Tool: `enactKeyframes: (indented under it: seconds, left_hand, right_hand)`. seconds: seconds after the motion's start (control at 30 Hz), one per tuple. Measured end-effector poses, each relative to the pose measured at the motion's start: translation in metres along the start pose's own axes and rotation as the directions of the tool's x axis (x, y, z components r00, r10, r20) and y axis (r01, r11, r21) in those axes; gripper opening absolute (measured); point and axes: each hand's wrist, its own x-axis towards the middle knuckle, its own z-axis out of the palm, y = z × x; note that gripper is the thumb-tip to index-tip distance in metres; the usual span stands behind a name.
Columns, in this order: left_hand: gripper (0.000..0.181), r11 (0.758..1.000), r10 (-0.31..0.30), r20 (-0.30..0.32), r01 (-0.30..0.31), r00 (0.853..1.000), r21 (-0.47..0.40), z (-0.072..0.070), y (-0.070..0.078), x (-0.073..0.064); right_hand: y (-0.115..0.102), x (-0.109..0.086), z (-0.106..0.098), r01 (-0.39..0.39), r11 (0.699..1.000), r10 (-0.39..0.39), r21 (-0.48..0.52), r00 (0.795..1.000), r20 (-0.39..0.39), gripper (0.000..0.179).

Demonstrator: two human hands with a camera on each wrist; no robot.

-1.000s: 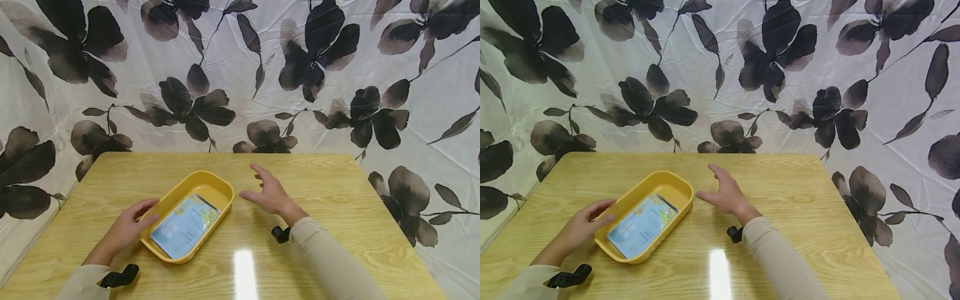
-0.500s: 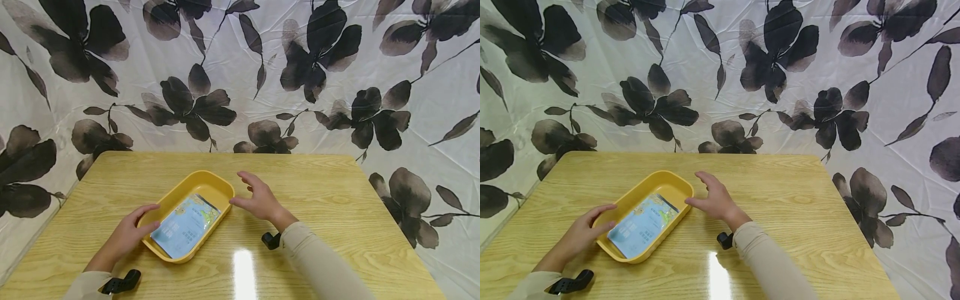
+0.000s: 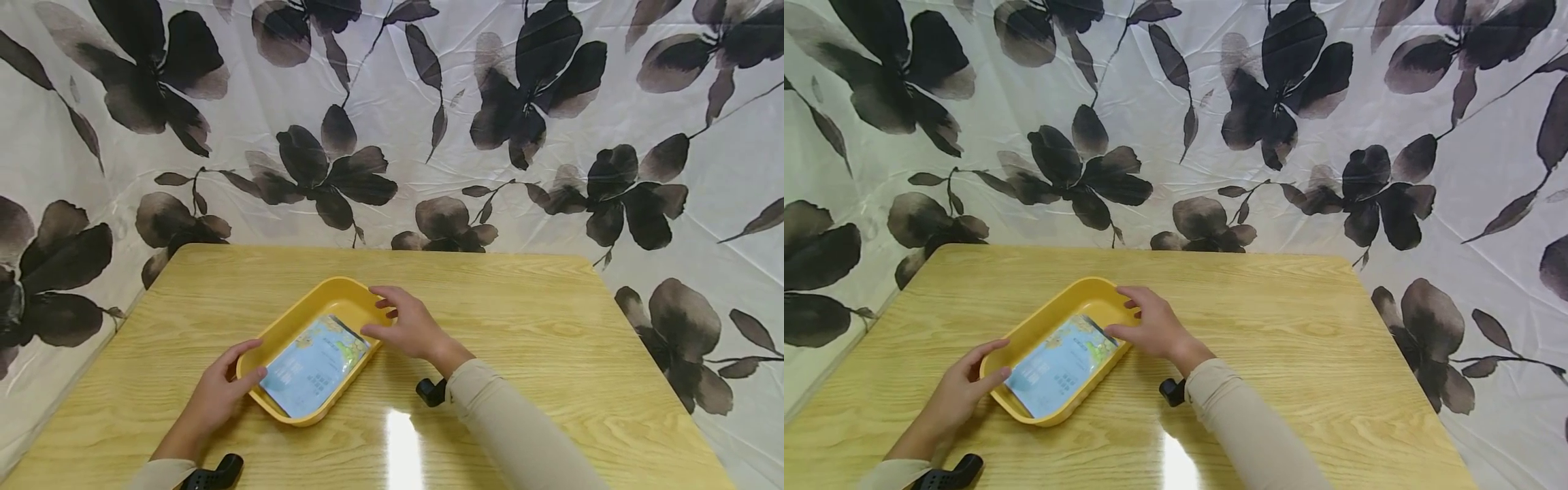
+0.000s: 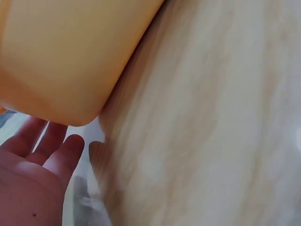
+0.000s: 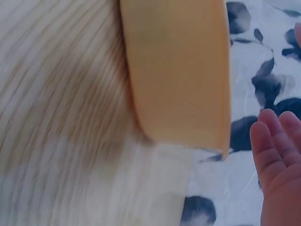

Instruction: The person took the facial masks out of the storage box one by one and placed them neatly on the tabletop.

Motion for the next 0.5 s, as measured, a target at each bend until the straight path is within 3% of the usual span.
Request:
enactKeyframes:
  seconds: [0.23,0.5]
  left_hand:
    - [0.056,0.998,-0.026,-0.072,0.022,0.997,-0.052,0.006,0.000,-0.001]
    - [0.057,0.985,-0.037,-0.124,0.015,0.992,-0.174,0.018,-0.006,-0.012]
  right_hand:
    - [-0.008,0.008,0.004,0.033,0.999,-0.032,-0.024,0.998,0.053,0.066]
    - [-0.010,0.015,0.016,-0.027,0.997,0.040,-0.079,0.984,0.173,0.069]
